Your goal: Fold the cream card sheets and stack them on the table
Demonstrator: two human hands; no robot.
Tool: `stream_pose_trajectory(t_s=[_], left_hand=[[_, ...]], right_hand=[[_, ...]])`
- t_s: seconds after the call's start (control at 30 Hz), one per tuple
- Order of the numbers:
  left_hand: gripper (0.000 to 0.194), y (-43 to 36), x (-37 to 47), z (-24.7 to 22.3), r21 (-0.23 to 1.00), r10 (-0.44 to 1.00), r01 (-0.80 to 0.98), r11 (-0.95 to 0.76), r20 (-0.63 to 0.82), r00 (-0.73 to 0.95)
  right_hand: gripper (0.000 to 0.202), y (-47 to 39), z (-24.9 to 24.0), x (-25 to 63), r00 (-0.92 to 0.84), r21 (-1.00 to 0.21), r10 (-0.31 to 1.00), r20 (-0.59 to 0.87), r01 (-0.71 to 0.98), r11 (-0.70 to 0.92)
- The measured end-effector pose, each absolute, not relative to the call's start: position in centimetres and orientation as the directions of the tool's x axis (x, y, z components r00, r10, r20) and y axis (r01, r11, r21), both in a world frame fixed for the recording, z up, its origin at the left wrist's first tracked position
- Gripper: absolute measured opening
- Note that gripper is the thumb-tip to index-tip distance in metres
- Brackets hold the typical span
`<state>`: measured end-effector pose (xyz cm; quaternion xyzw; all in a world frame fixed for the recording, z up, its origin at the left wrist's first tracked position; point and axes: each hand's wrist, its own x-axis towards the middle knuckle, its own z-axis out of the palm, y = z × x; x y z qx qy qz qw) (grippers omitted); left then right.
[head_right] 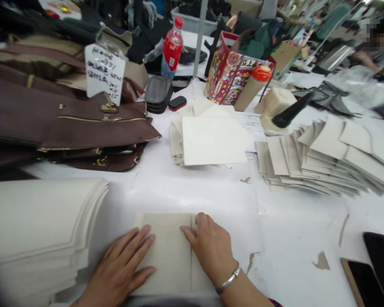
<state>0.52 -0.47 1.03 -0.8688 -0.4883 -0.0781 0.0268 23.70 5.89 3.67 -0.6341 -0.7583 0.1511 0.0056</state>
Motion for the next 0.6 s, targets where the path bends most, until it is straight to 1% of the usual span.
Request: stream_pose_trajectory(t_s=[0.03,0.07,0.1,0.17,0.2,0.27,0.37,0.5,0.53,0.6], left_hand=[[0.056,-0.4,0.5,0.8,0.023,0.839,0.848,-0.529,0.166,0.518],[0.056,-0.3,0.5,0.6,0.020,0.835,0.846,-0.533,0.173,0.522],[0.056,-0.2,0.5,0.5,0.015,0.831,0.843,-0.538,0.179,0.527],[0.055,-0.1,0.5,0.4,-0.005,0.821,0.836,-0.548,0.188,0.539],[0.055,-0.1,0.5,0.4,-0.017,0.817,0.834,-0.552,0.187,0.545],[0.053,-0.2,0.6,0.3,-0.037,0.816,0.833,-0.552,0.181,0.549],[0.052,-0.3,0.7,0.2,-0.046,0.829,0.843,-0.535,0.165,0.535],[0.048,-0.5,0.5,0.1,-0.020,0.841,0.850,-0.527,0.134,0.525],[0.047,-0.5,0.3,0.2,0.010,0.836,0.842,-0.539,0.131,0.533],[0.047,-0.4,-0.1,0.4,0.097,0.833,0.835,-0.542,0.190,0.519]], right_hand=[[0.029,5.5,3.7,23.6,-0.227,-0.222,0.968,-0.109,0.955,0.199],[0.029,4.9,3.7,23.4,-0.304,-0.230,0.952,-0.037,0.930,0.288],[0.032,4.4,3.6,23.2,-0.417,-0.249,0.908,0.020,0.878,0.409],[0.046,3.6,3.3,22.7,-0.628,-0.297,0.775,0.066,0.729,0.617],[0.055,3.4,3.1,22.5,-0.690,-0.324,0.722,0.051,0.673,0.666],[0.068,3.3,2.6,22.3,-0.731,-0.376,0.682,-0.013,0.636,0.674],[0.076,4.2,2.1,22.5,-0.691,-0.409,0.719,-0.076,0.679,0.610],[0.077,5.3,3.3,22.9,-0.465,-0.358,0.885,-0.014,0.829,0.430],[0.077,5.3,3.7,22.8,-0.448,-0.360,0.894,0.011,0.832,0.422],[0.077,4.7,4.4,22.5,-0.521,-0.388,0.852,0.044,0.777,0.495]])
